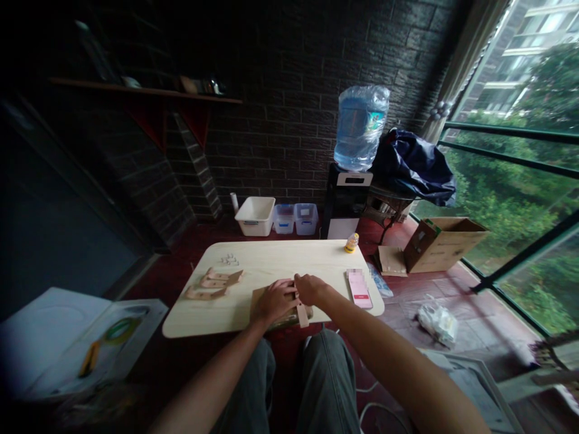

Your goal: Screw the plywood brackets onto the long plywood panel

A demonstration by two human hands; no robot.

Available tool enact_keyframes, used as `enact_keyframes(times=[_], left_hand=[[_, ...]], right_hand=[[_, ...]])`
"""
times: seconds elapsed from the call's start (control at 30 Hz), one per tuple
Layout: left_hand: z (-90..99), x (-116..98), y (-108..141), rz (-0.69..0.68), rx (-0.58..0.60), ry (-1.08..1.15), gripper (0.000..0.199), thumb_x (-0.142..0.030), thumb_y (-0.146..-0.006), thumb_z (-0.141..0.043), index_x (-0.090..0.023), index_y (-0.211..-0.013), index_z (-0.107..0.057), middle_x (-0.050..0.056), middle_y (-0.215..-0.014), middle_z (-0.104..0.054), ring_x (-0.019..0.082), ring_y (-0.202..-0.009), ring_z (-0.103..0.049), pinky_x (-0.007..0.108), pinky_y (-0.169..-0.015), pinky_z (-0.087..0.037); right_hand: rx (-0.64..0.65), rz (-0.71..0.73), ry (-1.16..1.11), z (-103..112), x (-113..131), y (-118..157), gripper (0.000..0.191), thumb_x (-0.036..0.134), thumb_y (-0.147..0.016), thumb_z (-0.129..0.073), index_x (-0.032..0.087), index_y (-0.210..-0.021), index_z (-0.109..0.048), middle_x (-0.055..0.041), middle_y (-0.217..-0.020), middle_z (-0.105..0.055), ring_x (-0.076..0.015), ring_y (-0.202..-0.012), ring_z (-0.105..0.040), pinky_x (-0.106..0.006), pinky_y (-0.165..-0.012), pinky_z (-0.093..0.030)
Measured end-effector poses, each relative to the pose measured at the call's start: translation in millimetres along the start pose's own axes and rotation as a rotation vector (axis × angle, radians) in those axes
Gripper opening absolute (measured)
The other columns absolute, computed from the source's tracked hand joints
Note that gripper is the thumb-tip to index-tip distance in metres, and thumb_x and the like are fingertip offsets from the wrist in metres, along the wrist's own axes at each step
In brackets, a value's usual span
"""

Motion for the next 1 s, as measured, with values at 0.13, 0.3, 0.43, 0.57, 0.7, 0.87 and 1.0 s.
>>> enact_keyframes(times=[0.13,0.3,0.43,0.57,0.7,0.87,1.0], left_hand=[[1.0,3.6,1.2,0.014,-0.024,0.003,0.029,-0.048,-0.082,-0.069,-0.031,-0.104,-0.076,0.001,-0.128,-0.067,0.023,-0.127,-0.052,0.038,-0.112,-0.036],[-3.1,9.8,-0.9,0.013,-0.014,-0.009,0.028,-0.047,-0.080,-0.071,-0.030,-0.101,-0.077,0.002,-0.127,-0.068,0.023,-0.128,-0.052,0.038,-0.112,-0.037],[-4.2,9.0,-2.2,-0.007,0.006,0.007,0.027,-0.045,-0.082,-0.070,-0.031,-0.104,-0.076,0.001,-0.128,-0.067,0.023,-0.129,-0.050,0.038,-0.113,-0.036],[-3.6,6.5,-2.4,0.007,0.028,-0.002,0.026,-0.043,-0.081,-0.071,-0.031,-0.103,-0.076,0.001,-0.129,-0.067,0.024,-0.130,-0.050,0.038,-0.113,-0.036],[-3.7,1.6,-1.8,-0.007,0.037,-0.012,0.023,-0.041,-0.080,-0.071,-0.031,-0.100,-0.077,0.001,-0.127,-0.068,0.024,-0.129,-0.050,0.038,-0.114,-0.035],[-3.7,3.7,-1.0,0.033,0.017,-0.001,0.027,-0.046,-0.082,-0.070,-0.031,-0.103,-0.077,0.000,-0.127,-0.068,0.023,-0.128,-0.051,0.037,-0.112,-0.037],[-5.1,7.3,-1.8,0.038,0.014,-0.013,0.030,-0.047,-0.080,-0.071,-0.031,-0.105,-0.076,0.000,-0.128,-0.068,0.024,-0.128,-0.051,0.037,-0.113,-0.036]], right_hand=[[-0.010,0.044,0.102,6.9,-1.5,7.9,0.031,0.015,-0.094,-0.049,0.016,-0.124,-0.057,-0.0148,-0.107,-0.072,-0.0278,-0.097,-0.071,-0.036,-0.077,-0.055],[-0.023,0.042,0.081,2.6,1.8,7.5,0.033,0.016,-0.098,-0.043,0.020,-0.129,-0.052,-0.0146,-0.115,-0.070,-0.0254,-0.101,-0.071,-0.035,-0.079,-0.054],[-0.028,-0.051,0.050,-5.9,-2.9,3.0,0.032,0.014,-0.097,-0.044,0.017,-0.128,-0.051,-0.0161,-0.113,-0.071,-0.0250,-0.100,-0.071,-0.033,-0.079,-0.053],[-0.052,-0.123,0.032,-6.6,-4.9,0.2,0.029,0.016,-0.095,-0.048,0.014,-0.124,-0.052,-0.0166,-0.110,-0.071,-0.0258,-0.098,-0.071,-0.033,-0.079,-0.053],[-0.042,-0.157,-0.005,-2.0,-7.3,1.0,0.027,0.026,-0.099,-0.045,0.015,-0.123,-0.053,-0.0174,-0.110,-0.071,-0.0264,-0.098,-0.071,-0.035,-0.078,-0.053],[-0.050,-0.176,0.057,5.1,-13.3,4.6,0.026,0.027,-0.100,-0.042,0.015,-0.120,-0.053,-0.0190,-0.107,-0.072,-0.0268,-0.097,-0.071,-0.035,-0.075,-0.053],[-0.051,-0.132,0.067,1.2,-11.5,4.0,0.026,0.028,-0.100,-0.044,0.015,-0.121,-0.052,-0.0185,-0.108,-0.072,-0.0263,-0.096,-0.071,-0.034,-0.075,-0.052]])
Point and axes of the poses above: each hand's wrist, its own y-axis away from the middle knuckle, its own z-axis out of the back of the hand, x = y × z, the point moved 9 cm from there along -y, towards the middle knuckle
